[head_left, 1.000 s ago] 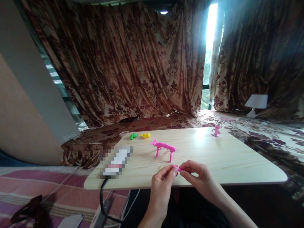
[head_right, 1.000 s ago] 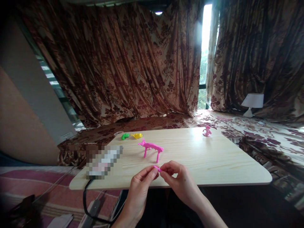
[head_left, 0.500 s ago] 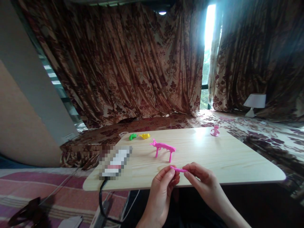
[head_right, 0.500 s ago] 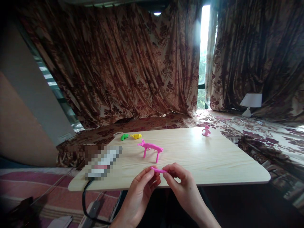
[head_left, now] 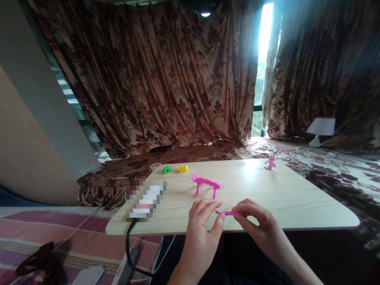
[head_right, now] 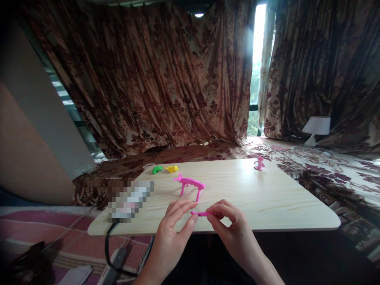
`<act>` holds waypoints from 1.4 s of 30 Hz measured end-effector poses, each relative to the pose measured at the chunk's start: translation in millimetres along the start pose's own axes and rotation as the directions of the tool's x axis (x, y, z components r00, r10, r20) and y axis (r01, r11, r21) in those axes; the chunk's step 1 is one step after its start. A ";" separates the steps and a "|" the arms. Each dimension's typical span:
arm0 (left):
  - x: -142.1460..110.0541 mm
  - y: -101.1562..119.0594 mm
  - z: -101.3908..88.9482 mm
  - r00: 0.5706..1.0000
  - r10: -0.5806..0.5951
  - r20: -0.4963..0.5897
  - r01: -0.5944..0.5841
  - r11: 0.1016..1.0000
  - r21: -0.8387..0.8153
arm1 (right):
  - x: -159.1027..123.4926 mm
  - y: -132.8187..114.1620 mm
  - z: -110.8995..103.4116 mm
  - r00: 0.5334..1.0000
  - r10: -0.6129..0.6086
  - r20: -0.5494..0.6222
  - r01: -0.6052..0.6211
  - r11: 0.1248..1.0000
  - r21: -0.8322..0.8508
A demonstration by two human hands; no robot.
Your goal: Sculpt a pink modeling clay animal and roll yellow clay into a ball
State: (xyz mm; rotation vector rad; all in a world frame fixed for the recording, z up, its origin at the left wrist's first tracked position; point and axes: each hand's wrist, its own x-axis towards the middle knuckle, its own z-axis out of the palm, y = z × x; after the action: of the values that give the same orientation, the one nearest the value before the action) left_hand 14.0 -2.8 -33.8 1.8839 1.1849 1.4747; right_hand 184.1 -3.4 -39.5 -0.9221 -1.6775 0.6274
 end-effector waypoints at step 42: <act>-8.0 -6.6 14.3 0.787 -0.461 0.410 0.548 0.216 -0.808 | -10.2 -15.1 15.2 0.997 -0.072 0.038 0.077 0.987 -0.142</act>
State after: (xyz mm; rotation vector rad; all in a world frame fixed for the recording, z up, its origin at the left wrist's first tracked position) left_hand 24.8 -4.1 -47.7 0.6383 0.5726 1.1969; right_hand 166.9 -19.6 -37.6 -0.9499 -1.7961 0.4788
